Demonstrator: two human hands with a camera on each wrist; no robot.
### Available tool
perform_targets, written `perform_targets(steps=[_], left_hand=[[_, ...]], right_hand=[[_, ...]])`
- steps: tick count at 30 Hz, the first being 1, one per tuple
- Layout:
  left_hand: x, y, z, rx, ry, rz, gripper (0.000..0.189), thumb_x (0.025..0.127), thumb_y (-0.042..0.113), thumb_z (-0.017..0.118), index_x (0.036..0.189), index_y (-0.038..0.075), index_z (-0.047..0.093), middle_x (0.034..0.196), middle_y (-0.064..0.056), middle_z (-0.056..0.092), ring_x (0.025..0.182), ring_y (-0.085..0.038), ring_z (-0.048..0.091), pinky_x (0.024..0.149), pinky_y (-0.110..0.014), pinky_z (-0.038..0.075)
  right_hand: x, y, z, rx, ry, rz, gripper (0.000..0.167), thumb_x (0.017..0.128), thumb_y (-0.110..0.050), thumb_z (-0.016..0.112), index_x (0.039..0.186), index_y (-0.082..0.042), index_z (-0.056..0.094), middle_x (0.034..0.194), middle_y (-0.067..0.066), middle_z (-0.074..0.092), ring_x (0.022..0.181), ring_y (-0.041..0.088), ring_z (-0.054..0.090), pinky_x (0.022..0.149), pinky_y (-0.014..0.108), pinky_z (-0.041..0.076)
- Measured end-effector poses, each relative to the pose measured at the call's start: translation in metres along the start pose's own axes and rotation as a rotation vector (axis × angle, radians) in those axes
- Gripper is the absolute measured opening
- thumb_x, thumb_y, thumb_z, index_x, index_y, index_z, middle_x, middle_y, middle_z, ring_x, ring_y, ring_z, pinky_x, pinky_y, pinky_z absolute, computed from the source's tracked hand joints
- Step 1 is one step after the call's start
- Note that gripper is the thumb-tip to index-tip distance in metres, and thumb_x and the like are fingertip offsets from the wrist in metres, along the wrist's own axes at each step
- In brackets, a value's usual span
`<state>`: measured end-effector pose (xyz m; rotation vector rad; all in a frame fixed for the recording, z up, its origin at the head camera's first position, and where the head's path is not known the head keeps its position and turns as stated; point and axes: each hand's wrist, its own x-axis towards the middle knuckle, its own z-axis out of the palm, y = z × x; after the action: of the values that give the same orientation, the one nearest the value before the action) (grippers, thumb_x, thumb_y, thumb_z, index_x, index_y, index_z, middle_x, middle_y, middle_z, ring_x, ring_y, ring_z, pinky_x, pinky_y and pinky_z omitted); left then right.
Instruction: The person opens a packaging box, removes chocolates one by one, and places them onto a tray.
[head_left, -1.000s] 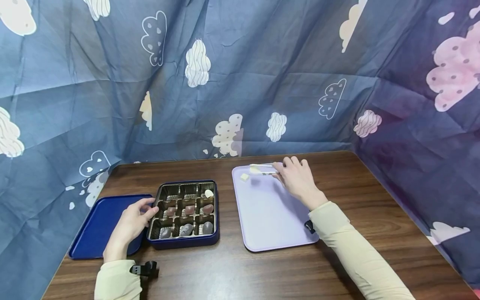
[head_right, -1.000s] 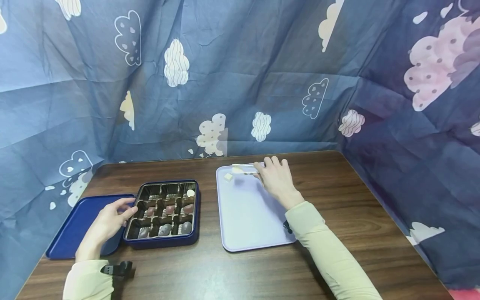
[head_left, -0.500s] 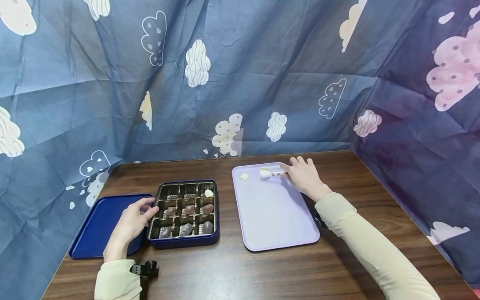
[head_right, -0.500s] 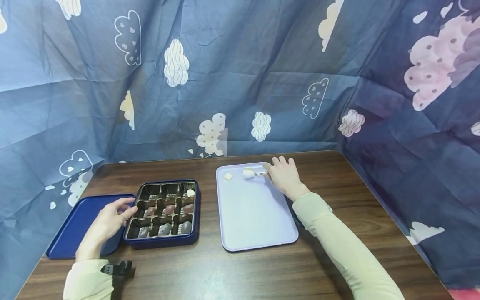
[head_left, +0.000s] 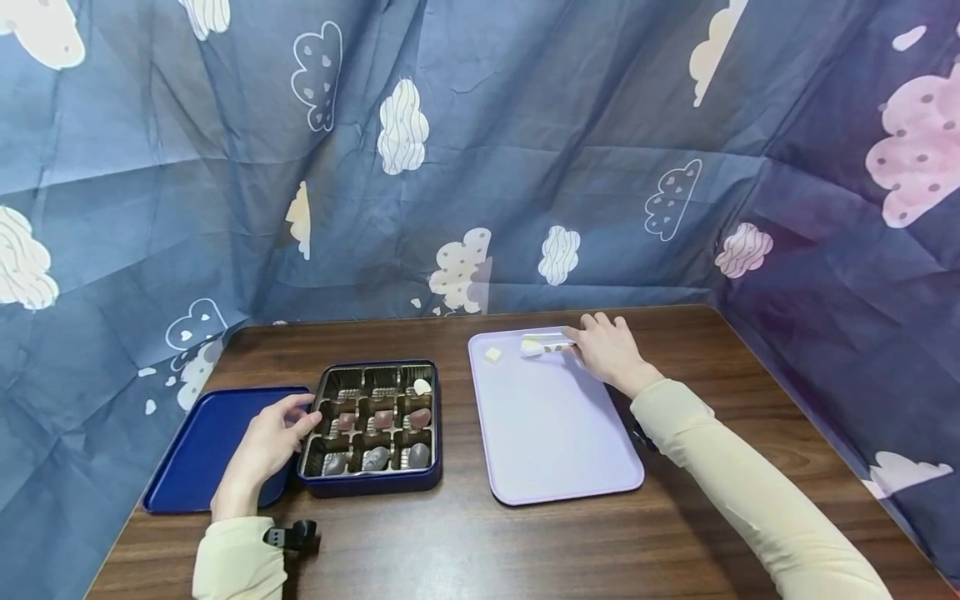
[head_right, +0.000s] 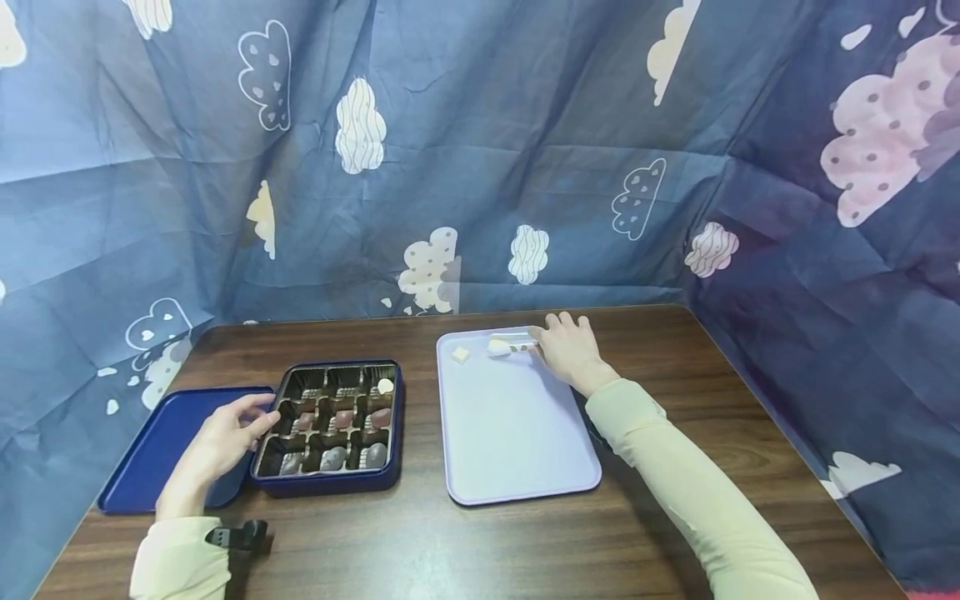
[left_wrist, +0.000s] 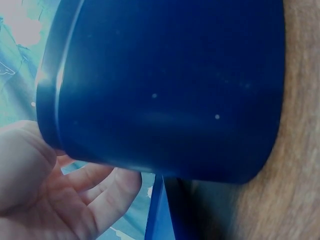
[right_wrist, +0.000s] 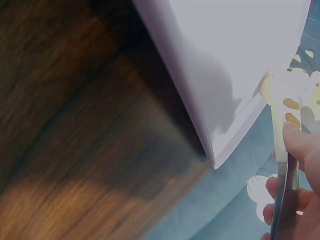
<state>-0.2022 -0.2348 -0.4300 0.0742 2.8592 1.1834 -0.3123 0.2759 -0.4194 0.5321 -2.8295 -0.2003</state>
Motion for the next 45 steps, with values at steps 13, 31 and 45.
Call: perform_targets(steps=[13, 31, 45], left_hand=[[-0.001, 0.000, 0.001, -0.014, 0.009, -0.003, 0.047, 0.100, 0.020, 0.060, 0.137, -0.005, 0.048, 0.104, -0.021, 0.064, 0.068, -0.019, 0.062, 0.061, -0.036, 0.051], [-0.002, 0.001, 0.001, -0.003, 0.007, -0.004, 0.048, 0.099, 0.021, 0.060, 0.137, -0.006, 0.048, 0.102, -0.021, 0.064, 0.063, -0.019, 0.060, 0.061, -0.036, 0.049], [-0.002, 0.001, 0.002, -0.012, 0.026, 0.006, 0.045, 0.098, 0.016, 0.061, 0.136, -0.006, 0.050, 0.100, -0.019, 0.065, 0.063, -0.019, 0.060, 0.061, -0.035, 0.049]], right_hand=[[-0.002, -0.003, -0.003, 0.000, -0.062, 0.011, 0.043, 0.097, -0.039, 0.061, 0.132, -0.015, 0.063, 0.105, 0.016, 0.058, 0.094, 0.034, 0.051, 0.075, 0.051, 0.039], [0.004, -0.015, -0.024, 0.009, 0.047, -0.059, 0.042, 0.099, -0.043, 0.055, 0.130, -0.015, 0.062, 0.102, 0.017, 0.057, 0.096, 0.036, 0.052, 0.075, 0.051, 0.040], [0.021, -0.071, -0.060, -0.068, 0.292, -0.289, 0.035, 0.093, -0.042, 0.065, 0.117, -0.017, 0.065, 0.090, 0.011, 0.054, 0.083, 0.031, 0.052, 0.065, 0.044, 0.040]])
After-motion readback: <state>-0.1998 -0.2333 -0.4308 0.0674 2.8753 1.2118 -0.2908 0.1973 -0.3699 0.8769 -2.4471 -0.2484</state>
